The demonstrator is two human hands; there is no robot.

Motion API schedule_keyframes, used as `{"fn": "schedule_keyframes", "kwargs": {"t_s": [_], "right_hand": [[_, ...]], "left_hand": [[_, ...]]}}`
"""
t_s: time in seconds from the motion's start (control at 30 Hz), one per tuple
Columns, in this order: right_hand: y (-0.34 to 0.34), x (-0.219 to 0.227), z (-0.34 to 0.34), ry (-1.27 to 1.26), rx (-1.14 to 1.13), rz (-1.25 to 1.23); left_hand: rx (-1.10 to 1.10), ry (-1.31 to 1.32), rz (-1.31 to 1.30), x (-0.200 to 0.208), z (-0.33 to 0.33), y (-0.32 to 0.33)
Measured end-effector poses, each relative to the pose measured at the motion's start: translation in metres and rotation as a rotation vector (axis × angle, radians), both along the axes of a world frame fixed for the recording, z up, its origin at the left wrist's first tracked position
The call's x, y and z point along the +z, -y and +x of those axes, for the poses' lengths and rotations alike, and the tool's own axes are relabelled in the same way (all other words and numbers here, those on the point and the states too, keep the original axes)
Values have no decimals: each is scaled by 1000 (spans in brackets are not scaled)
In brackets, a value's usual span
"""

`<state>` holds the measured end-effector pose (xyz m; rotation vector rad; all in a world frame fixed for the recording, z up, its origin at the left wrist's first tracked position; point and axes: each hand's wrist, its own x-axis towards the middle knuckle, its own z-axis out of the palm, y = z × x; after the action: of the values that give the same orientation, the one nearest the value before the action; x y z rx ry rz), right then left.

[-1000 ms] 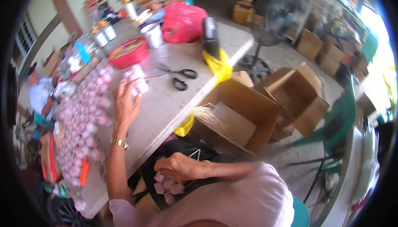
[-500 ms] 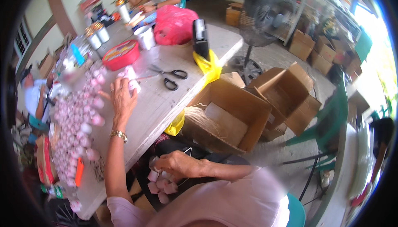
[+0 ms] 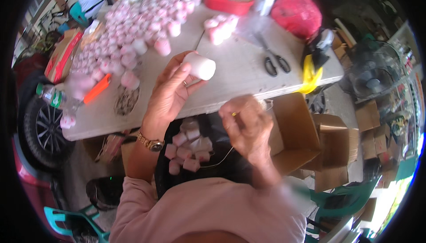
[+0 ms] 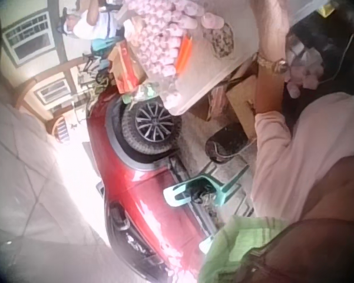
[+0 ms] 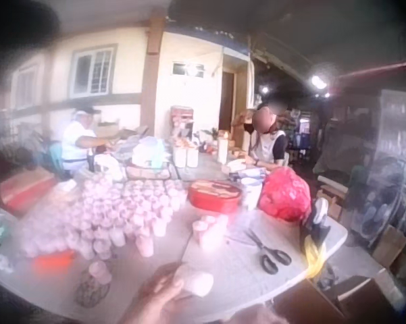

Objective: The person inserts wicks into small pink and white cylindrical candles, trims the wicks with scissors, and arranges the finished candles on a table. The person uses a metal rod to center the wick and a lighter to ignite a wick briefly before trimming.

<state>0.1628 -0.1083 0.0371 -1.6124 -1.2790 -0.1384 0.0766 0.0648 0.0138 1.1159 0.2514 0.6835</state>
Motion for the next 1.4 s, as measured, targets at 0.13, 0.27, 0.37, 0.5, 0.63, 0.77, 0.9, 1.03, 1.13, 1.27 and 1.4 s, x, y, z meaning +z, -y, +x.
{"fn": "schedule_keyframes", "kwargs": {"t_s": [0.13, 0.27, 0.37, 0.5, 0.63, 0.77, 0.9, 1.03, 1.13, 1.27, 1.4], "right_hand": [[-28, -1, -22, 103, -1, 136], [-45, -4, -36, 205, 5, 191], [-50, -4, -41, 241, 30, 166], [-53, -8, -43, 292, 57, 192], [-52, -12, -43, 332, 57, 172], [-50, -13, -41, 367, 56, 158], [-51, -14, -44, 326, 82, 153], [-45, -9, -45, 86, 189, 12], [-40, -6, -41, -19, 274, -83], [-43, -11, -41, -102, 318, -26], [-47, -16, -44, -254, 317, -33]], "left_hand": [[-63, 280, -447, -14, -58, 20], [-39, 350, -571, -24, -76, 33], [-27, 363, -575, -24, -79, 38], [1, 388, -529, -25, -80, 41], [31, 357, -455, -27, -82, 42], [84, 339, -379, -28, -83, 43], [125, 330, -284, -28, -83, 47], [174, 333, -285, -31, -83, 45], [211, 324, -271, -33, -87, 40], [209, 285, -273, -35, -87, 43], [221, 278, -277, -34, -82, 48]]}}
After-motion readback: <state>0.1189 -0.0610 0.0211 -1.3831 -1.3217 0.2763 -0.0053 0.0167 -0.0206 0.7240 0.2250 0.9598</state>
